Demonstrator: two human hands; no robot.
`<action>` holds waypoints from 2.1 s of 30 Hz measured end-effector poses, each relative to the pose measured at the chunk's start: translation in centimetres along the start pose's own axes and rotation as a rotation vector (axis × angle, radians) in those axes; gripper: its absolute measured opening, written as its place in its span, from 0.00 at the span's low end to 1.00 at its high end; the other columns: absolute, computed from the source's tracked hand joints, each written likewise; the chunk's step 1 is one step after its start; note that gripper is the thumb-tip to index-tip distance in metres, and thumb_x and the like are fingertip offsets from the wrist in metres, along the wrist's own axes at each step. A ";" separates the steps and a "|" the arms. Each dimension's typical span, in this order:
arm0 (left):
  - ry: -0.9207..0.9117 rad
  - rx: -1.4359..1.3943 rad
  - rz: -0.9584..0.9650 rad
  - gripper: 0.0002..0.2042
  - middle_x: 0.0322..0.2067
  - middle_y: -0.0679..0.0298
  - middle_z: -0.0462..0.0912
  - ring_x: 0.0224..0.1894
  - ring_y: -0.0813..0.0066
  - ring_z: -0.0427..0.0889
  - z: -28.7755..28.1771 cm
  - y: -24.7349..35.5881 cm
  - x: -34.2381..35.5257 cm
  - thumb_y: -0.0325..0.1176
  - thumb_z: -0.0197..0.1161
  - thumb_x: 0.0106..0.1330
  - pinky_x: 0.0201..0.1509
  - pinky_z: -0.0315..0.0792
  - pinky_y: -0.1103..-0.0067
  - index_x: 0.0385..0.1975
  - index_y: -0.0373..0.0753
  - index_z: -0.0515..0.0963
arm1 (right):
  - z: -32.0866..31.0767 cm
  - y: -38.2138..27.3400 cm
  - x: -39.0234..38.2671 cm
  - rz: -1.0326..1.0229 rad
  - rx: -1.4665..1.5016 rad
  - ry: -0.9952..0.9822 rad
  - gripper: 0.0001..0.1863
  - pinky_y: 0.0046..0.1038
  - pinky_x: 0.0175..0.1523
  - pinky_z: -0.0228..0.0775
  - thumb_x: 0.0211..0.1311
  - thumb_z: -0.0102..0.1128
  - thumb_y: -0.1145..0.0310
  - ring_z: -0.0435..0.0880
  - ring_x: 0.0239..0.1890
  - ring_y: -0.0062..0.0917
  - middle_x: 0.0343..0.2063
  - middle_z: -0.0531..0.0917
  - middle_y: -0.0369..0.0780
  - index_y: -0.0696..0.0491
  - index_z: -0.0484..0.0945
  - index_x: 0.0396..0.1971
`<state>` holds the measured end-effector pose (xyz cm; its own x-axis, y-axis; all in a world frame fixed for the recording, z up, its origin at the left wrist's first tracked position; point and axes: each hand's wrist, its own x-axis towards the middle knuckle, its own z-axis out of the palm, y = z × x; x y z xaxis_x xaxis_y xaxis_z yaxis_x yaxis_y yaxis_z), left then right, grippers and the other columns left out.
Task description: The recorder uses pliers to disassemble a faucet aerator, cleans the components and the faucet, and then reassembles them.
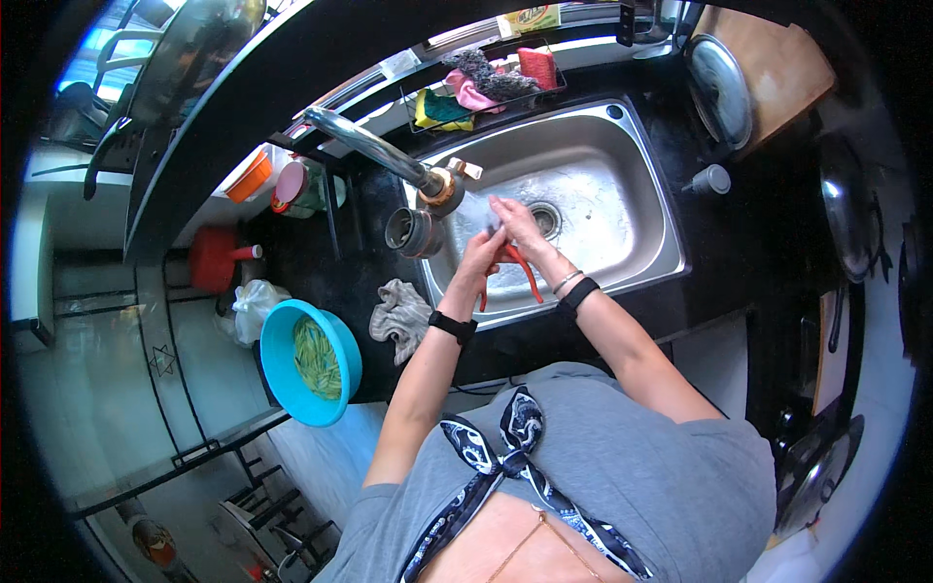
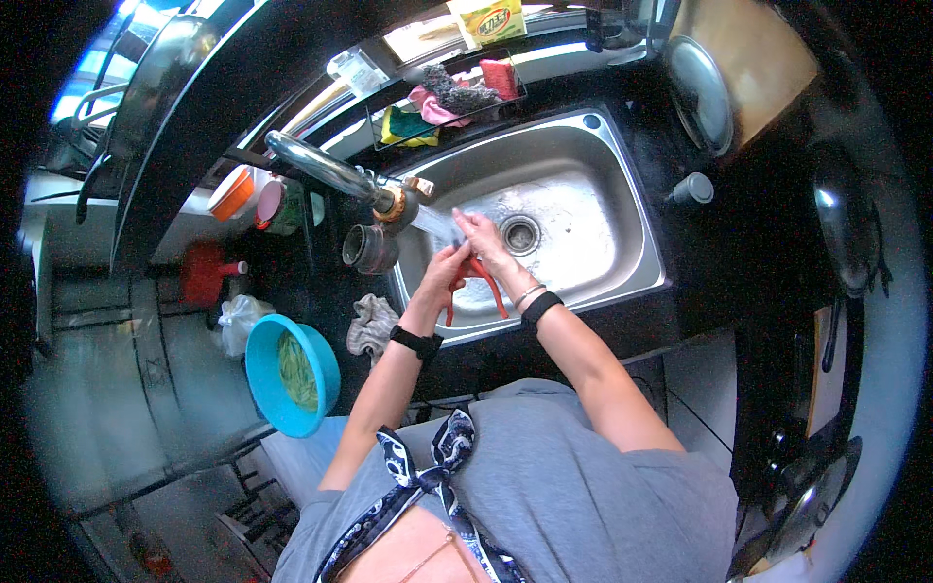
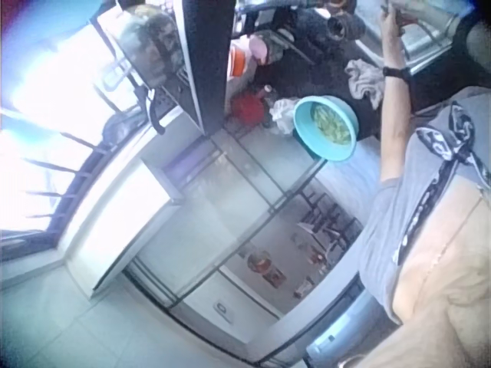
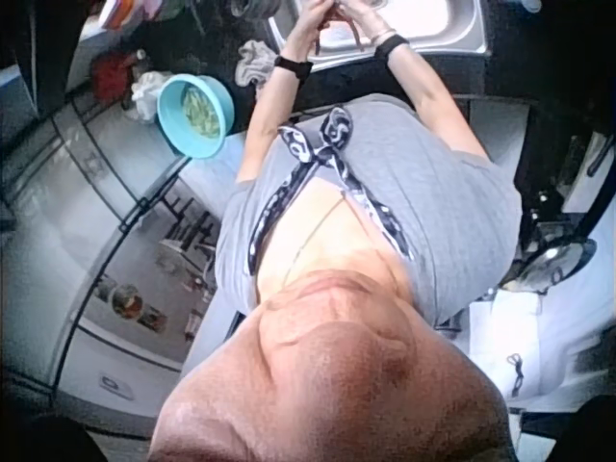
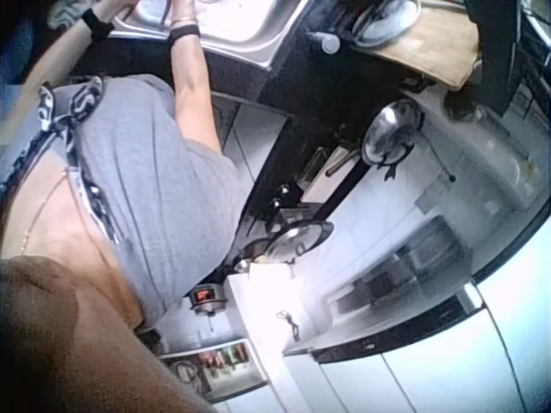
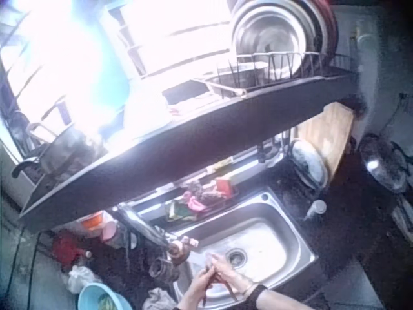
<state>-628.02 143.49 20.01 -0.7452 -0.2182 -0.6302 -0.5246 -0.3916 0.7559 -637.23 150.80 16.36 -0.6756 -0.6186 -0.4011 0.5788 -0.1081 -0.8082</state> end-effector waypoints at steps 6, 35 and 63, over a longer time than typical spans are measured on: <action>0.141 -0.338 -0.044 0.05 0.27 0.60 0.78 0.28 0.69 0.81 -2.4 -0.9 0.7 0.33 0.52 0.62 0.10 0.56 0.89 0.31 0.40 0.67 | 1.1 -0.6 1.0 0.085 0.335 0.221 0.13 0.17 0.24 0.62 0.57 0.55 0.58 0.69 0.20 0.16 0.19 0.73 0.32 0.54 0.73 0.30; 0.231 -0.529 -0.238 0.07 0.23 0.58 0.73 0.16 0.80 0.68 -5.8 -4.5 0.0 0.23 0.50 0.58 0.10 0.56 0.87 0.35 0.40 0.64 | -20.8 3.1 4.9 0.285 0.427 0.812 0.10 0.33 0.30 0.58 0.56 0.39 0.65 0.67 0.27 0.30 0.26 0.68 0.41 0.53 0.65 0.34; 0.370 -0.465 -0.206 0.12 0.20 0.69 0.73 0.13 0.86 0.60 -3.1 -2.1 0.6 0.45 0.50 0.63 0.11 0.48 0.89 0.28 0.43 0.69 | -4.7 9.2 7.2 0.431 -0.251 -0.259 0.13 0.38 0.39 0.63 0.58 0.46 0.57 0.73 0.34 0.26 0.28 0.75 0.32 0.48 0.71 0.37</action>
<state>-626.03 141.39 17.46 -0.4121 -0.3589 -0.8374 -0.3465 -0.7883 0.5084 -638.90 149.07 4.00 -0.2500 -0.7401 -0.6243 0.6296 0.3656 -0.6855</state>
